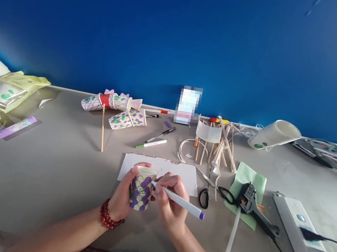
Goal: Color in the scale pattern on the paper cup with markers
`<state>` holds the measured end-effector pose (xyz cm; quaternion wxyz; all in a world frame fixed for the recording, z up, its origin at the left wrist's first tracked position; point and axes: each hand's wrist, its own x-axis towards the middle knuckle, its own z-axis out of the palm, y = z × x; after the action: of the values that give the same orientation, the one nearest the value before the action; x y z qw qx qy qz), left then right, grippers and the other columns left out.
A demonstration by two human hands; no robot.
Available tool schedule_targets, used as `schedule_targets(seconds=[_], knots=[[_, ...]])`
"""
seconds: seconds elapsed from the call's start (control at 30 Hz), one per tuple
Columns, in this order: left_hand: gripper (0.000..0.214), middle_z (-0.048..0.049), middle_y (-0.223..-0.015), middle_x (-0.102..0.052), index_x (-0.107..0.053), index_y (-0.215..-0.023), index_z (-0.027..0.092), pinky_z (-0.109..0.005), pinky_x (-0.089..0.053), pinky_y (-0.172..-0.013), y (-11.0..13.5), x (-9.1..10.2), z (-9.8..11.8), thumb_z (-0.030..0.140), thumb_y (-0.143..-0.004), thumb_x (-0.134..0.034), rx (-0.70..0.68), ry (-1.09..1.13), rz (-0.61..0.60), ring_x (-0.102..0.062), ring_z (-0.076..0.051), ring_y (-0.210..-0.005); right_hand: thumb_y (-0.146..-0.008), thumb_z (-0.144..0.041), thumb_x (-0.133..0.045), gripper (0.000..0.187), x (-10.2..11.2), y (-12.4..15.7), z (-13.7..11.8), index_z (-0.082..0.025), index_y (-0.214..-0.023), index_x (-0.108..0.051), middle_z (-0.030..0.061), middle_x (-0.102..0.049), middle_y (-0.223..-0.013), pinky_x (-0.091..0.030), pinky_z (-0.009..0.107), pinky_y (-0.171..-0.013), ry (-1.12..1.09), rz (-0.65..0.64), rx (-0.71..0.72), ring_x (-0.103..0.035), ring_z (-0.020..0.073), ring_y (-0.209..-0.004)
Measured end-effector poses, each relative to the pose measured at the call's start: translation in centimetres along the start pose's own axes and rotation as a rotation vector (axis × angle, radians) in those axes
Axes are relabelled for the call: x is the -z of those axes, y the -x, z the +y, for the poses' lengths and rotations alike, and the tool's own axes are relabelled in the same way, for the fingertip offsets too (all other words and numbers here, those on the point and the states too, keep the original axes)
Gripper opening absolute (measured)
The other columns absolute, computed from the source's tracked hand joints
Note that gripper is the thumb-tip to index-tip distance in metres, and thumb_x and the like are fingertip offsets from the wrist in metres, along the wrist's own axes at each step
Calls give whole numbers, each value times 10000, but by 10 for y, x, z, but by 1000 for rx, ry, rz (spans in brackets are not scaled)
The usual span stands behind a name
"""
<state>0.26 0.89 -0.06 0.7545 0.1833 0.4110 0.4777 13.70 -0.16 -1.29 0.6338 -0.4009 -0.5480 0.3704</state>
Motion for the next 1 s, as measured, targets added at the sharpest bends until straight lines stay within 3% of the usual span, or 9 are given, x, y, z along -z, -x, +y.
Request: schedule_targets(seconds=[1.0], knots=[[483, -61, -818, -781, -703, -1066, 196, -317, -584, -662, -2, -2, 2, 606, -815, -755, -16, 40, 0, -731, -216, -713, -1018, -325, -580, 199, -1, 1, 0, -240, -840, -558, -1, -564, -684, -462, 336, -617, 55, -20, 4, -540, 184, -646]])
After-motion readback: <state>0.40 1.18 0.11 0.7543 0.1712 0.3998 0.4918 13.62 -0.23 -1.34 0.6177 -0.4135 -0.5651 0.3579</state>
